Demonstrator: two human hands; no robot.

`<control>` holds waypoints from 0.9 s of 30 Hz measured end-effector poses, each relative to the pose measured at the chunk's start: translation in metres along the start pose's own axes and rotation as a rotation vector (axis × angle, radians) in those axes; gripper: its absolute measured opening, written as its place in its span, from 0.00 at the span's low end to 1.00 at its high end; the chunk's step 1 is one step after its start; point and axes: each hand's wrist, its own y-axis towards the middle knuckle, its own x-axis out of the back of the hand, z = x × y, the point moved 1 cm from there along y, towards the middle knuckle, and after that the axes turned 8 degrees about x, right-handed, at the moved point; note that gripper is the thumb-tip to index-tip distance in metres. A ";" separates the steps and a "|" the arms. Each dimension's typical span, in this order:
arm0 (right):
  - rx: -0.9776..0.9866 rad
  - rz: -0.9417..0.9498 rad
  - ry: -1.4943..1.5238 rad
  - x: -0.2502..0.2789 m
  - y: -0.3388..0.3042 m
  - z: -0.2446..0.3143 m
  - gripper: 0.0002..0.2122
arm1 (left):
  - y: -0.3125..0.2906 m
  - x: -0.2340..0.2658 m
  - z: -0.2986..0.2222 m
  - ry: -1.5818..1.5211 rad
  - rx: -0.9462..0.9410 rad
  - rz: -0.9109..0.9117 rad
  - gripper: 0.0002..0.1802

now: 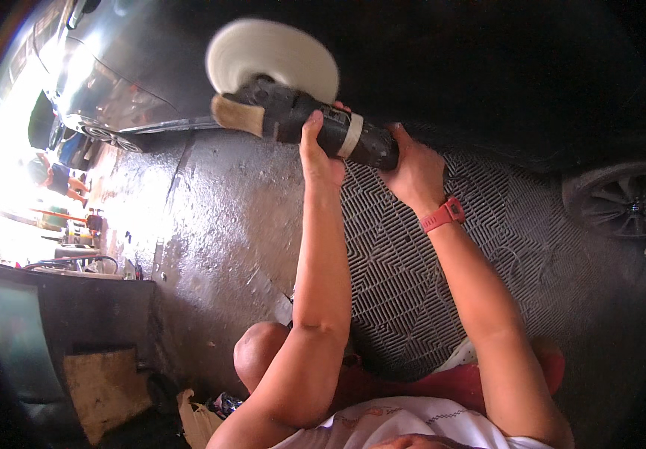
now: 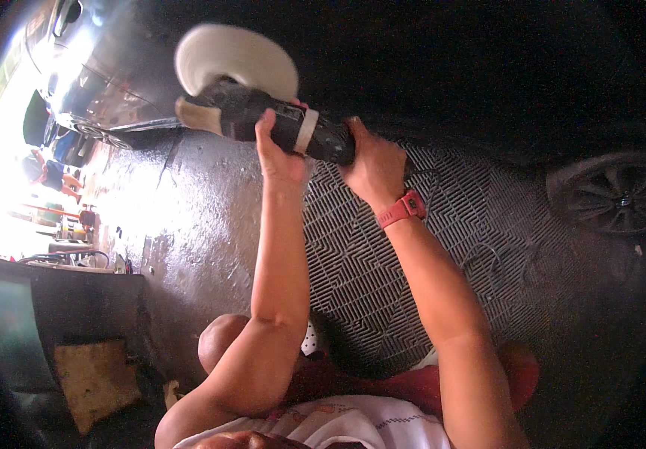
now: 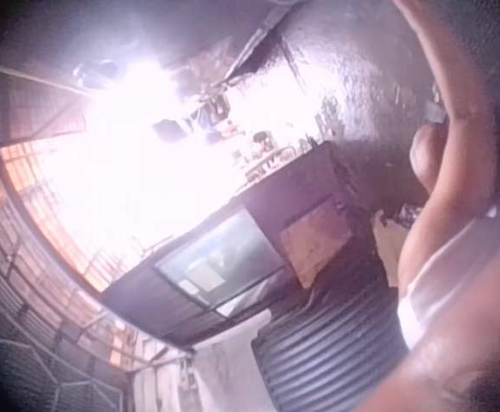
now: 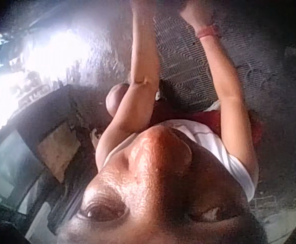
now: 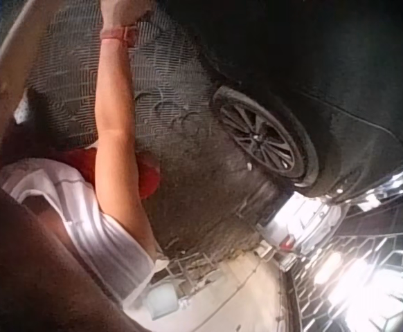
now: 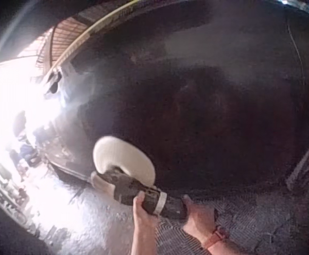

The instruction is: The person uses a rotary polisher to buff the side panel of a black car. They apply a white polishing compound from a bottle onto the car's surface and the polishing pad, then continue buffing the area with the machine.

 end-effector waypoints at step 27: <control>-0.078 -0.263 -0.001 -0.039 -0.047 -0.069 0.14 | -0.008 0.008 0.067 0.368 -0.007 0.133 0.16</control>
